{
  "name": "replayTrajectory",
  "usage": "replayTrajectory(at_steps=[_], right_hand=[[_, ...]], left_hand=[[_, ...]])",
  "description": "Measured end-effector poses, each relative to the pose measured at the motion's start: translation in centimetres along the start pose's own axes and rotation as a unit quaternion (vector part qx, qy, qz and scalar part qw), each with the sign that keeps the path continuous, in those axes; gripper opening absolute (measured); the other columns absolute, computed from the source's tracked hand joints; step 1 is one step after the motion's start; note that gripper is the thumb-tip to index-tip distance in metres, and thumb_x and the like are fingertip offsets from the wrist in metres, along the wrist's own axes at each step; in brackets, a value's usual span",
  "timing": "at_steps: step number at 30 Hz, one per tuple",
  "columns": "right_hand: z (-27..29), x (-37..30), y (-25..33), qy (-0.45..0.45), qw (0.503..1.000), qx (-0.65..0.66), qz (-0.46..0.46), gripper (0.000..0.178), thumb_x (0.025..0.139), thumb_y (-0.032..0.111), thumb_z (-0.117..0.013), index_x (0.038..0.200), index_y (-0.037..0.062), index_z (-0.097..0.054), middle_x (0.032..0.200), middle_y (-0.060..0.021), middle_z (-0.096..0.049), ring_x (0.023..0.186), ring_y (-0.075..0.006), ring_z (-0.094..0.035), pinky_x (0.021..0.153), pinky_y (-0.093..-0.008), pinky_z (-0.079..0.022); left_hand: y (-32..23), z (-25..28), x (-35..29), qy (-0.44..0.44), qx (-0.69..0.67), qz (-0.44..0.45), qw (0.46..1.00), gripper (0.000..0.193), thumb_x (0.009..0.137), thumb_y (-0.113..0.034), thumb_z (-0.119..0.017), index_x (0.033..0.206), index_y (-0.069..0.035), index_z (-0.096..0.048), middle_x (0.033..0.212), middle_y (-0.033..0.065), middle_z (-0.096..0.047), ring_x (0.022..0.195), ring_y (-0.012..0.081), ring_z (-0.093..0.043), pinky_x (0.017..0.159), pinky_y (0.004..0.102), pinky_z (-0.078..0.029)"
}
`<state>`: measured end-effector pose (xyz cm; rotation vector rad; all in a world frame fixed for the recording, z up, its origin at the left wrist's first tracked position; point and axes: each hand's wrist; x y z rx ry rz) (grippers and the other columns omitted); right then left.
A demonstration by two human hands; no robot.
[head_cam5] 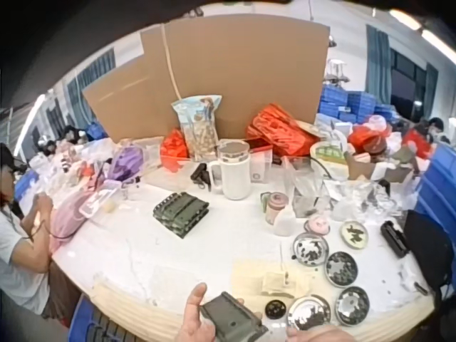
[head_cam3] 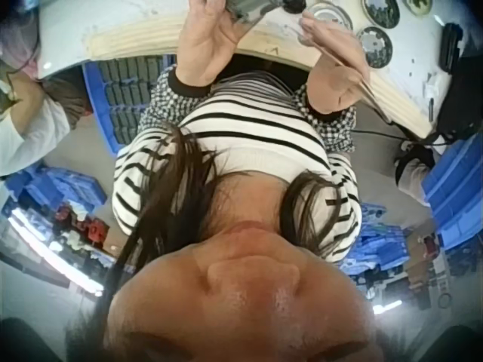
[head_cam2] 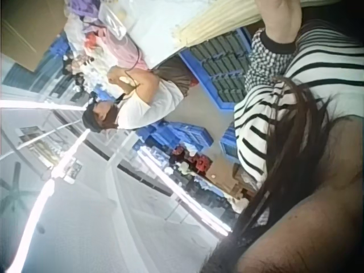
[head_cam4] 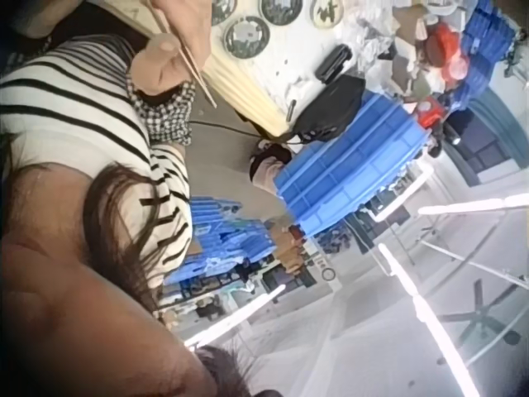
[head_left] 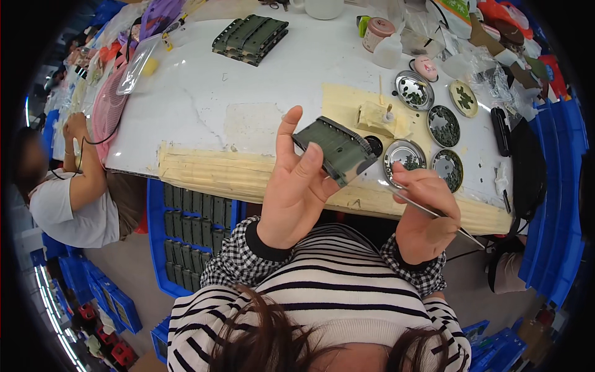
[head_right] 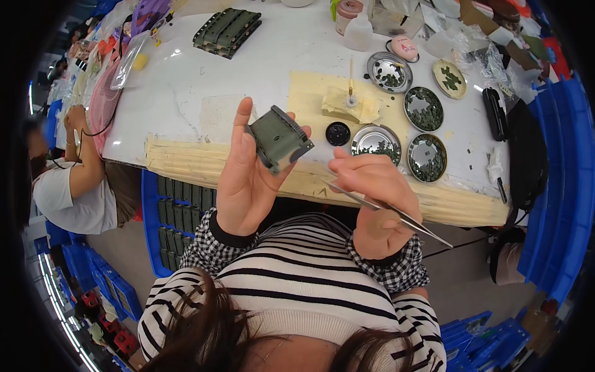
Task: The recorder is assembling small toy tank models by attaching small parts using fine tools like tweezers and a brush.
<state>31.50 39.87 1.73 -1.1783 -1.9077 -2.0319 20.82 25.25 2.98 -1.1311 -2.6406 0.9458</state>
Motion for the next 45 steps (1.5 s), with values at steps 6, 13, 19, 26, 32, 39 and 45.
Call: replayTrajectory(at_steps=[6, 13, 19, 26, 32, 39, 45], right_hand=[[-0.2, -0.7, -0.3, -0.122, 0.991, -0.031, -0.039, 0.062, 0.1, 0.05, -0.035, 0.118, -0.006, -0.055, 0.083, -0.0183, -0.067, 0.085, -0.03, -0.065, 0.082, -0.0442, -0.053], [-0.6, -0.8, -0.3, -0.099, 0.994, -0.039, -0.017, 0.056, 0.102, 0.043, -0.037, 0.126, -0.0049, -0.049, 0.079, -0.0174, -0.067, 0.078, -0.0276, -0.065, 0.083, -0.0474, -0.053], [-0.5, -0.9, -0.3, -0.081, 0.993, -0.079, -0.023, 0.042, 0.102, 0.036, -0.041, 0.115, -0.0032, -0.051, 0.086, -0.0178, -0.067, 0.083, -0.0281, -0.066, 0.089, -0.0417, -0.049], [-2.9, 1.5, -1.1, -0.032, 0.978, -0.202, 0.042, 0.055, 0.072, 0.019, -0.084, 0.101, 0.0047, -0.039, 0.111, -0.0218, -0.058, 0.099, -0.0293, -0.062, 0.09, -0.039, -0.048], [-2.6, 1.5, -0.8, -0.051, 0.997, -0.053, 0.019, 0.062, 0.066, 0.01, -0.088, 0.097, 0.0078, -0.034, 0.106, -0.0201, -0.058, 0.096, -0.0247, -0.064, 0.083, -0.0341, -0.052], [1.9, 2.0, 2.8, 0.218, 0.948, 0.126, -0.194, 0.053, 0.07, 0.012, -0.086, 0.092, 0.008, -0.038, 0.107, -0.016, -0.061, 0.098, -0.0188, -0.06, 0.084, -0.0289, -0.047], [8.0, 3.9, 2.4, 0.071, 0.929, -0.346, -0.108, 0.026, 0.098, 0.021, -0.049, 0.116, 0.0024, -0.055, 0.121, -0.0247, -0.055, 0.12, -0.0322, -0.053, 0.107, -0.0445, -0.034]], left_hand=[[-1.2, 0.0, 1.5, -0.049, -0.175, 0.11, 0.977, 0.043, 0.095, -0.04, -0.056, 0.124, -0.009, -0.045, 0.12, 0.0179, -0.048, 0.119, 0.0311, -0.052, 0.099, 0.0327, -0.053], [-1.4, 0.1, 2.0, -0.046, -0.199, 0.119, 0.972, 0.042, 0.094, -0.04, -0.058, 0.115, -0.007, -0.044, 0.119, 0.0157, -0.045, 0.117, 0.03, -0.054, 0.097, 0.0314, -0.055], [-1.3, -0.1, 1.8, -0.045, -0.201, 0.126, 0.97, 0.042, 0.095, -0.04, -0.056, 0.118, -0.008, -0.041, 0.119, 0.0162, -0.046, 0.117, 0.0303, -0.054, 0.098, 0.0317, -0.054], [1.2, -1.7, 0.0, -0.059, -0.039, 0.032, 0.997, 0.039, 0.104, -0.039, -0.036, 0.138, -0.019, -0.032, 0.134, 0.0161, -0.046, 0.123, 0.0285, -0.05, 0.106, 0.0411, -0.042], [1.9, -1.1, -0.9, 0.015, -0.042, 0.037, 0.998, 0.049, 0.104, -0.04, -0.033, 0.148, -0.024, -0.019, 0.144, 0.0152, -0.037, 0.132, 0.0283, -0.04, 0.109, 0.0476, -0.036], [0.5, 3.0, 0.3, 0.311, 0.077, 0.328, 0.888, 0.08, 0.087, -0.004, -0.067, 0.15, -0.004, -0.018, 0.121, 0.0166, -0.061, 0.106, 0.0187, -0.062, 0.092, 0.0314, -0.05], [-0.4, 2.9, -0.4, 0.195, 0.099, 0.316, 0.923, 0.062, 0.091, 0.0, -0.059, 0.144, -0.003, -0.027, 0.116, 0.0205, -0.062, 0.1, 0.0238, -0.066, 0.089, 0.0354, -0.054]])
Point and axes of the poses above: each hand's wrist, its own x-axis towards the middle knuckle, its own z-axis out of the back of the hand, y = z × x
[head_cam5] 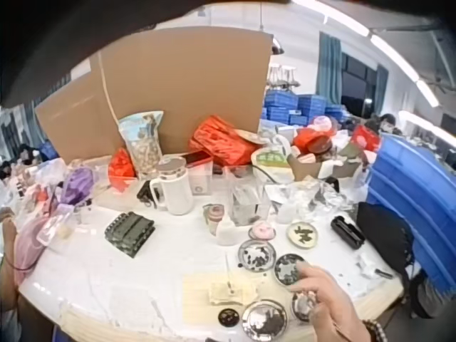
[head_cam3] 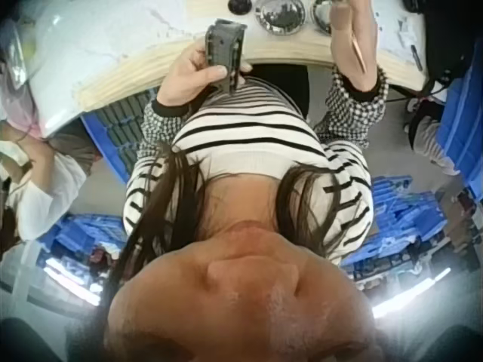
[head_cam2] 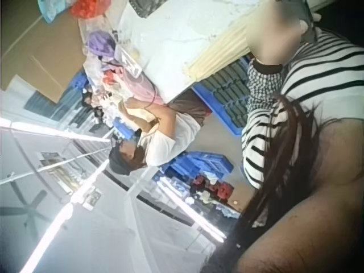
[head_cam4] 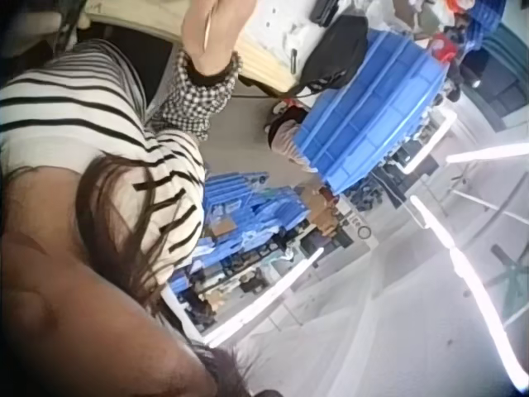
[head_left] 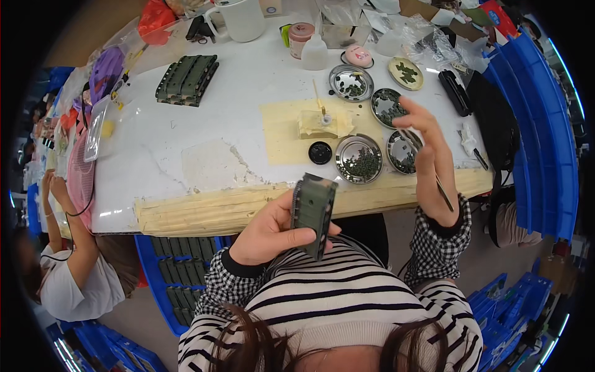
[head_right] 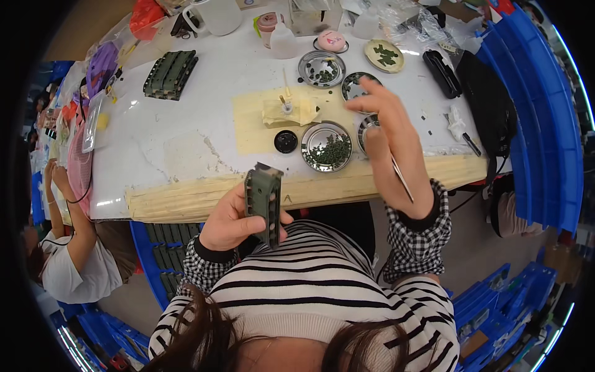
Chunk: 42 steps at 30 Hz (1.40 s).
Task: The recorder is assembling small toy tank models by attaching small parts using fine tools like tweezers and a brush.
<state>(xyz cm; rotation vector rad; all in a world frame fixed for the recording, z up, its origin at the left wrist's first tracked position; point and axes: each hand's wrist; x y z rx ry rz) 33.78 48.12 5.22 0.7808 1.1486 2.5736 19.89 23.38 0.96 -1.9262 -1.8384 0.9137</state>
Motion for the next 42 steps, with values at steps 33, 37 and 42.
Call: replayTrajectory(at_steps=[33, 37, 42], right_hand=[[0.2, 5.0, -8.1, 0.064, 0.939, -0.316, -0.124, 0.02, 0.081, 0.02, -0.069, 0.088, 0.0013, -0.064, 0.083, -0.0161, -0.066, 0.077, -0.0335, -0.064, 0.067, -0.0405, -0.048], [0.1, 4.9, -8.2, 0.065, 0.948, -0.301, -0.083, 0.017, 0.08, 0.014, -0.07, 0.088, 0.0015, -0.062, 0.083, -0.0158, -0.066, 0.077, -0.0341, -0.064, 0.067, -0.0406, -0.048], [0.0, 5.3, -8.3, 0.084, 0.96, -0.26, -0.055, 0.014, 0.079, 0.006, -0.067, 0.09, -0.0005, -0.06, 0.082, -0.0162, -0.067, 0.078, -0.0326, -0.065, 0.068, -0.0385, -0.05]], left_hand=[[1.5, 0.0, 0.6, -0.176, 0.22, -0.221, 0.934, 0.045, 0.093, 0.003, -0.054, 0.133, -0.001, -0.035, 0.12, 0.0178, -0.06, 0.11, 0.021, -0.061, 0.091, 0.0321, -0.051], [1.6, 0.0, 0.7, -0.164, 0.195, -0.231, 0.939, 0.041, 0.093, 0.001, -0.055, 0.13, 0.002, -0.036, 0.121, 0.016, -0.059, 0.111, 0.0195, -0.06, 0.088, 0.0291, -0.051], [1.3, -0.3, 0.7, -0.171, 0.178, -0.219, 0.944, 0.041, 0.093, 0.002, -0.054, 0.13, 0.001, -0.036, 0.121, 0.0176, -0.059, 0.111, 0.0217, -0.06, 0.093, 0.0325, -0.05]])
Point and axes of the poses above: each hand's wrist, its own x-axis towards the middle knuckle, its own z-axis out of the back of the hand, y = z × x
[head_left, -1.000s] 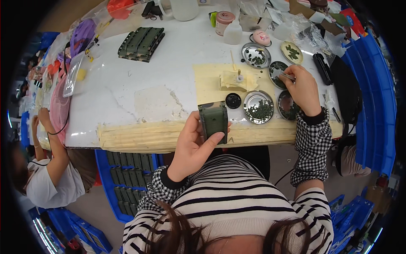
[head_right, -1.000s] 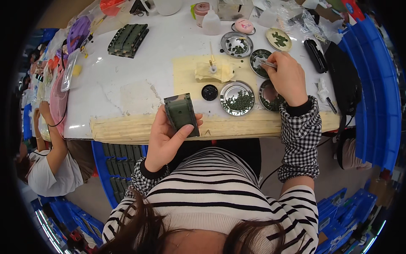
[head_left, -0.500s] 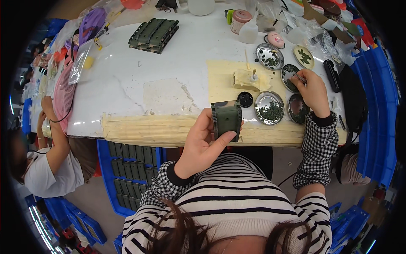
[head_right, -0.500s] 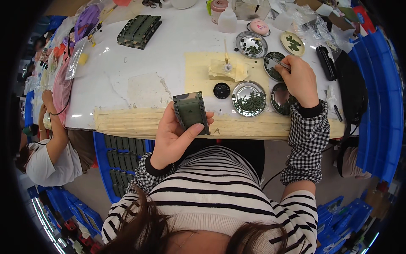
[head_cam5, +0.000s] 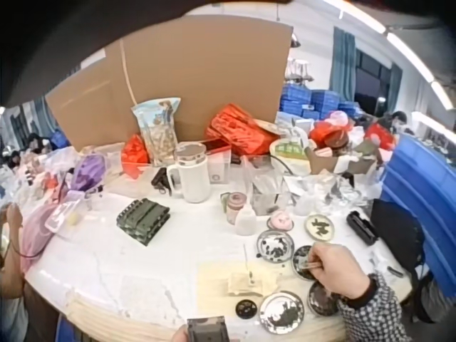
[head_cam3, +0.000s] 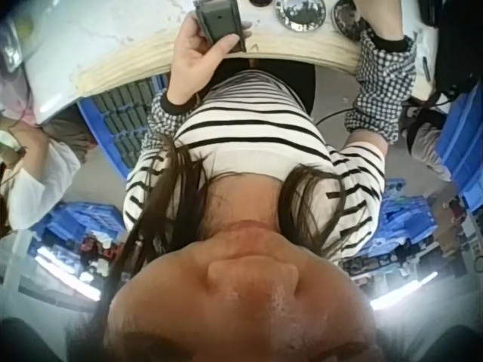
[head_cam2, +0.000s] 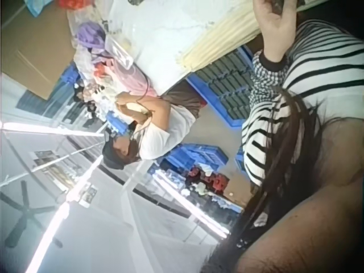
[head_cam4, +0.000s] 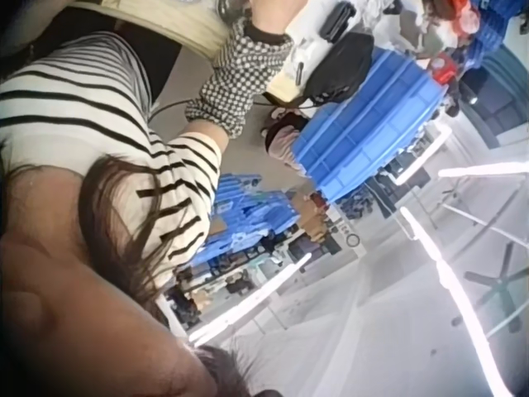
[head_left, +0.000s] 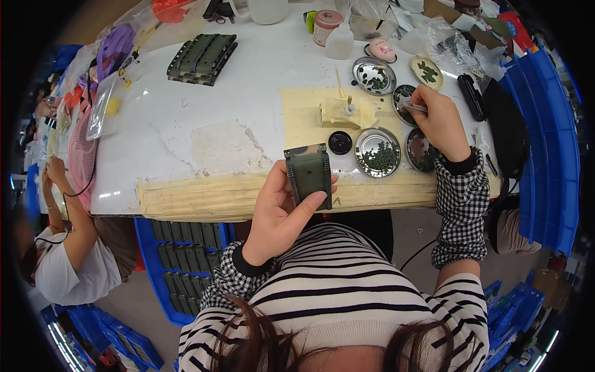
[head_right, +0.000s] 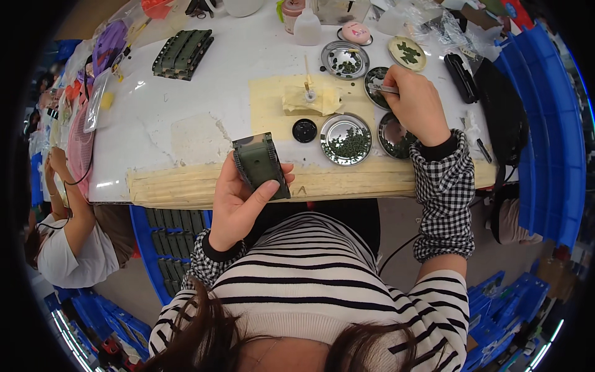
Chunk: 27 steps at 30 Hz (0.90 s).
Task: The recorder is assembling small toy tank models by attaching small parts using fine tools like tweezers and a brush.
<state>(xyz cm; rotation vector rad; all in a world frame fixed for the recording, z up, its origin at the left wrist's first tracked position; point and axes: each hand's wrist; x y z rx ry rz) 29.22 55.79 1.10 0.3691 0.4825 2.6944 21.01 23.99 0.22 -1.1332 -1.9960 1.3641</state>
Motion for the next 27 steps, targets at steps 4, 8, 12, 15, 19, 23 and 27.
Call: replayTrajectory(at_steps=[4, 8, 12, 15, 19, 23, 27], right_hand=[[0.2, 0.0, -0.8, -0.008, 0.993, 0.118, -0.017, 0.015, 0.085, 0.005, -0.066, 0.097, -0.0017, -0.063, 0.085, -0.0136, -0.068, 0.074, -0.0173, -0.064, 0.067, -0.029, -0.048], [0.9, 0.1, -0.5, -0.056, 0.994, 0.094, -0.012, 0.016, 0.085, 0.011, -0.066, 0.094, -0.0025, -0.065, 0.08, -0.0161, -0.067, 0.071, -0.0247, -0.064, 0.064, -0.0334, -0.048], [0.6, 0.4, -0.6, 0.005, 0.998, 0.051, -0.026, 0.02, 0.082, 0.015, -0.068, 0.089, -0.0029, -0.064, 0.079, -0.0173, -0.065, 0.071, -0.03, -0.063, 0.064, -0.036, -0.048], [-0.3, 0.9, -1.7, 0.015, 1.0, 0.026, 0.0, 0.022, 0.082, 0.017, -0.068, 0.089, -0.0028, -0.064, 0.082, -0.0181, -0.065, 0.073, -0.0328, -0.063, 0.065, -0.0384, -0.048], [0.3, 1.4, -0.9, 0.046, 0.999, -0.007, 0.013, 0.021, 0.081, 0.016, -0.067, 0.087, -0.003, -0.063, 0.084, -0.0192, -0.065, 0.076, -0.0351, -0.063, 0.066, -0.0402, -0.048], [0.2, 1.4, -0.6, 0.041, 0.999, -0.002, 0.022, 0.019, 0.079, 0.014, -0.067, 0.085, -0.0035, -0.063, 0.084, -0.0197, -0.065, 0.076, -0.0345, -0.063, 0.066, -0.0405, -0.048], [0.2, 1.8, -0.7, 0.049, 0.998, 0.002, 0.028, 0.021, 0.077, 0.014, -0.067, 0.086, -0.0041, -0.064, 0.083, -0.0195, -0.065, 0.075, -0.0338, -0.064, 0.066, -0.0403, -0.049]], left_hand=[[0.1, 0.3, -0.2, -0.002, -0.008, 0.008, 1.0, 0.048, 0.093, 0.003, -0.053, 0.136, 0.0, -0.031, 0.123, 0.0178, -0.056, 0.113, 0.0225, -0.059, 0.094, 0.034, -0.051], [0.1, -0.1, -0.1, -0.058, 0.006, -0.019, 0.998, 0.065, 0.092, 0.003, -0.053, 0.147, -0.005, -0.02, 0.126, 0.0179, -0.054, 0.109, 0.0242, -0.061, 0.092, 0.0369, -0.053], [0.1, -0.3, 0.3, -0.039, 0.018, -0.053, 0.998, 0.072, 0.092, 0.004, -0.053, 0.15, -0.006, -0.013, 0.136, 0.0148, -0.044, 0.116, 0.024, -0.056, 0.095, 0.0389, -0.053], [0.0, -0.3, 0.3, -0.027, 0.018, -0.051, 0.998, 0.071, 0.092, 0.005, -0.052, 0.15, -0.007, -0.012, 0.14, 0.0139, -0.04, 0.118, 0.024, -0.055, 0.095, 0.0396, -0.053], [0.3, -0.2, 0.0, -0.033, 0.012, -0.072, 0.997, 0.072, 0.092, 0.005, -0.051, 0.151, -0.008, -0.011, 0.141, 0.0152, -0.039, 0.114, 0.0242, -0.057, 0.094, 0.0389, -0.053], [-0.3, -0.2, -0.2, -0.024, 0.005, -0.071, 0.997, 0.068, 0.094, 0.004, -0.049, 0.151, -0.009, -0.014, 0.143, 0.0173, -0.038, 0.109, 0.0235, -0.06, 0.092, 0.037, -0.053], [-0.2, 0.0, -0.4, -0.008, 0.014, -0.037, 0.999, 0.045, 0.096, -0.002, -0.051, 0.139, -0.003, -0.038, 0.124, 0.0119, -0.049, 0.108, 0.0182, -0.059, 0.092, 0.032, -0.051]])
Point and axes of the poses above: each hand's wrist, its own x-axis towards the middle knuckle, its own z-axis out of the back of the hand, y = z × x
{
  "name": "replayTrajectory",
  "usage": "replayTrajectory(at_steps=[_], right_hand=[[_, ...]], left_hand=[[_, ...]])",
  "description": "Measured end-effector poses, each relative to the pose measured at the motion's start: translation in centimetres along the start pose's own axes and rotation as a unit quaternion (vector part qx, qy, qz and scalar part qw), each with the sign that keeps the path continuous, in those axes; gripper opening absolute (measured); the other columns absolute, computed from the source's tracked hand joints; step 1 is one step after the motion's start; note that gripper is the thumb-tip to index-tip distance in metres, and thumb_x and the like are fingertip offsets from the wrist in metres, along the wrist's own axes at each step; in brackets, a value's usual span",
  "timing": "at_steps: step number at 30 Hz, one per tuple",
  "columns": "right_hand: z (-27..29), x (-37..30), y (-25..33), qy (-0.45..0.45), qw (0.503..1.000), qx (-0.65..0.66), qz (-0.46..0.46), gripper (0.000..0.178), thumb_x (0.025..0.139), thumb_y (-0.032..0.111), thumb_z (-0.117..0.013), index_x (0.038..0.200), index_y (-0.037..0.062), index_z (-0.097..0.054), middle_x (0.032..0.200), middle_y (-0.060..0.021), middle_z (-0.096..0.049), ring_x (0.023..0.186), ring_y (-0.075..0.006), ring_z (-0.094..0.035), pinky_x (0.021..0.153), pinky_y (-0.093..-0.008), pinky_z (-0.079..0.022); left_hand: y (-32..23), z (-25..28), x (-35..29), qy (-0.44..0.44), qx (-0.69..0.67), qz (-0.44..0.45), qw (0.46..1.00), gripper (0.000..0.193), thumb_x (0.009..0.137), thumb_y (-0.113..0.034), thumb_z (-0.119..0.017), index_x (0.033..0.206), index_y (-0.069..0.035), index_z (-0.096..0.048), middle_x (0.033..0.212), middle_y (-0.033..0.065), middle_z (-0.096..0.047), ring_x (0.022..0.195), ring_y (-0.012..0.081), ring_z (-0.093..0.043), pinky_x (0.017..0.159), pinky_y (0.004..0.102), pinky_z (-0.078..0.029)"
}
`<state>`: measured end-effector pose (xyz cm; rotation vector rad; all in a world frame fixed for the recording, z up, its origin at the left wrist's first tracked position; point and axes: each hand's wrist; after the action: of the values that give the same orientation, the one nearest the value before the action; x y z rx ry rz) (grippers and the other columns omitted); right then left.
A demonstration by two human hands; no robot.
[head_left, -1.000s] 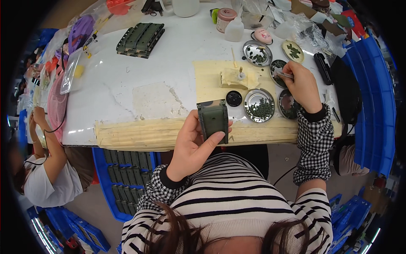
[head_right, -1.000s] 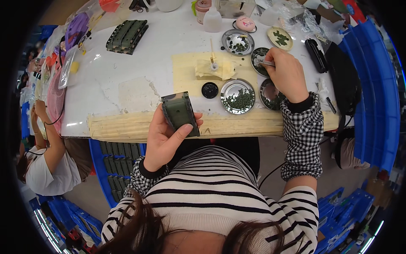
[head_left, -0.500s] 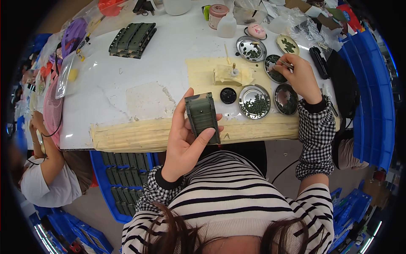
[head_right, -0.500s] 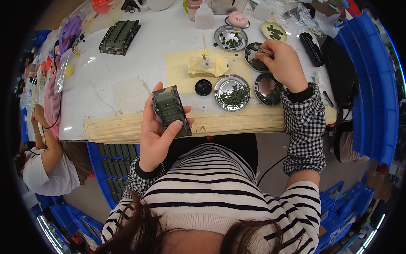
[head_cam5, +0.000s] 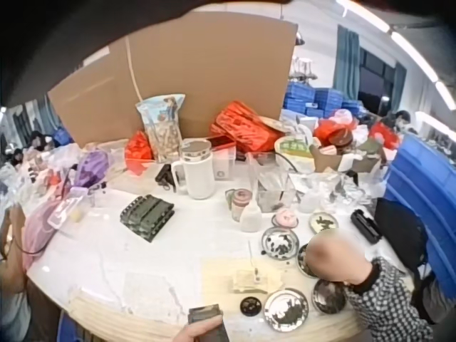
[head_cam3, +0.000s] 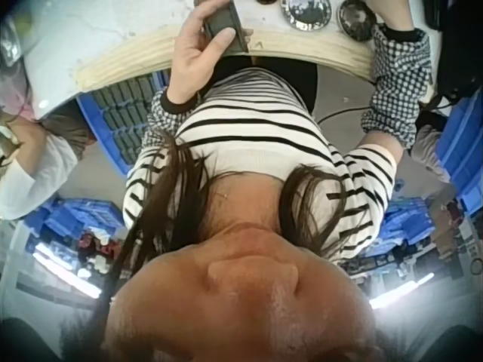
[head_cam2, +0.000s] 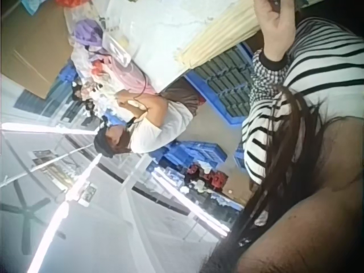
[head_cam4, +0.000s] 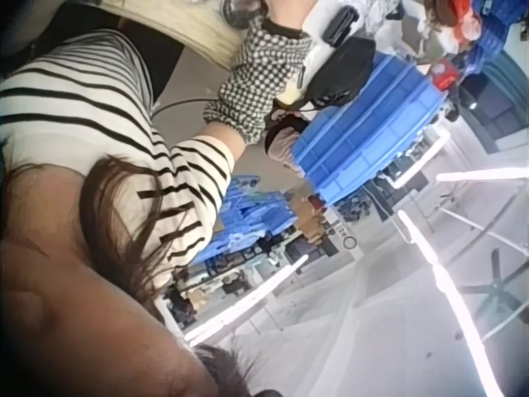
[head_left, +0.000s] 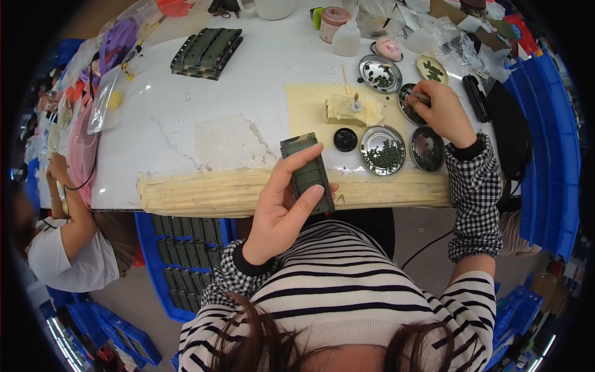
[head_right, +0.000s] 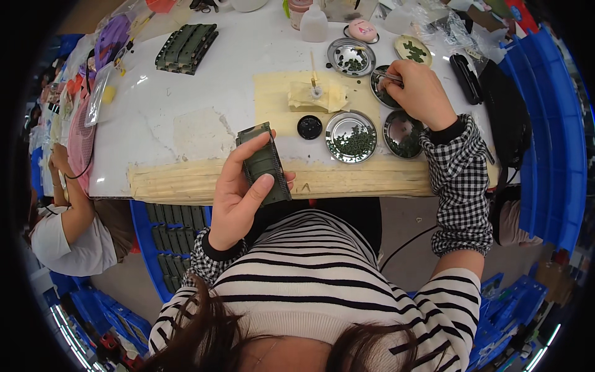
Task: The recorder is assembling small toy tank models by attaching small parts using fine tools like tweezers and a brush.
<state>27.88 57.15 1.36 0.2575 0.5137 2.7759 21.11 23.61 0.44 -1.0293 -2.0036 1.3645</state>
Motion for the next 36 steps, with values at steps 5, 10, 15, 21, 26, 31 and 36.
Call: replayTrajectory(at_steps=[5, 10, 15, 21, 26, 31, 36], right_hand=[[0.3, 0.0, -0.6, -0.027, 0.999, 0.004, 0.024, 0.02, 0.076, 0.014, -0.067, 0.085, -0.0037, -0.062, 0.077, -0.018, -0.064, 0.069, -0.0332, -0.062, 0.064, -0.0389, -0.048], [2.7, -2.3, 4.3, -0.112, 0.985, 0.13, 0.03, 0.006, 0.077, 0.0, -0.064, 0.079, 0.001, -0.058, 0.065, 0.0041, -0.053, 0.047, 0.0016, -0.029, 0.042, -0.0211, -0.021], [1.6, -6.3, 13.3, -0.084, 0.962, 0.147, 0.213, 0.021, 0.068, -0.005, -0.065, 0.088, 0.0019, -0.06, 0.076, -0.0083, -0.059, 0.065, -0.0227, -0.061, 0.056, -0.0298, -0.047], [-0.3, -6.7, 15.3, -0.102, 0.932, 0.075, 0.339, 0.026, 0.071, 0.005, -0.064, 0.097, -0.0003, -0.064, 0.088, -0.0089, -0.065, 0.061, -0.0161, -0.057, 0.053, -0.0256, -0.044], [-1.2, -6.6, 14.9, -0.081, 0.935, 0.14, 0.316, 0.028, 0.07, 0.002, -0.066, 0.098, -0.0008, -0.064, 0.087, -0.0094, -0.065, 0.061, -0.0176, -0.058, 0.053, -0.0269, -0.046], [-2.1, -6.7, 15.2, -0.137, 0.936, 0.194, 0.258, 0.028, 0.07, -0.002, -0.072, 0.096, -0.0013, -0.064, 0.084, -0.0099, -0.063, 0.063, -0.0216, -0.061, 0.055, -0.0298, -0.05], [-2.6, -7.1, 15.8, -0.157, 0.944, 0.168, 0.239, 0.025, 0.07, -0.001, -0.076, 0.093, -0.0003, -0.065, 0.082, -0.0105, -0.06, 0.062, -0.0232, -0.06, 0.054, -0.0297, -0.05]], left_hand=[[0.6, 0.4, 0.0, -0.002, 0.033, 0.004, 0.999, 0.017, 0.098, -0.01, -0.053, 0.11, 0.0, -0.059, 0.112, 0.0082, -0.05, 0.101, 0.0144, -0.059, 0.091, 0.0281, -0.049], [0.8, 0.5, 0.5, 0.009, 0.06, 0.001, 0.998, 0.015, 0.1, -0.013, -0.048, 0.103, 0.0, -0.055, 0.125, 0.0147, -0.049, 0.101, 0.0164, -0.061, 0.09, 0.0306, -0.051], [0.6, -1.2, 1.4, 0.006, 0.026, 0.033, 0.999, 0.019, 0.1, -0.019, -0.051, 0.096, -0.003, -0.06, 0.096, 0.005, -0.055, 0.094, 0.0133, -0.049, 0.088, 0.0269, -0.04], [1.5, -0.8, 1.5, -0.002, 0.115, -0.034, 0.993, 0.019, 0.101, -0.019, -0.049, 0.092, -0.005, -0.057, 0.087, 0.0023, -0.053, 0.084, 0.0153, -0.041, 0.079, 0.026, -0.035], [1.6, -0.5, 1.4, 0.014, 0.107, -0.041, 0.993, 0.02, 0.103, -0.018, -0.042, 0.097, -0.003, -0.054, 0.09, 0.0007, -0.051, 0.086, 0.0095, -0.044, 0.082, 0.0235, -0.037], [1.8, -0.1, 1.3, 0.038, 0.09, -0.029, 0.995, 0.022, 0.105, -0.018, -0.037, 0.101, -0.002, -0.052, 0.094, 0.0016, -0.053, 0.091, 0.007, -0.047, 0.086, 0.0232, -0.039], [1.9, -0.1, 1.2, 0.044, 0.098, -0.037, 0.994, 0.023, 0.105, -0.018, -0.037, 0.107, -0.001, -0.053, 0.1, 0.0037, -0.055, 0.095, 0.0078, -0.05, 0.091, 0.0238, -0.038]])
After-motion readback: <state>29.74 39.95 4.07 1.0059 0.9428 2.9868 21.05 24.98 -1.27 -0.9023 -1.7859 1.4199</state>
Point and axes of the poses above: each hand's wrist, its own x-axis towards the middle knuckle, its own z-axis out of the back of the hand, y = z × x
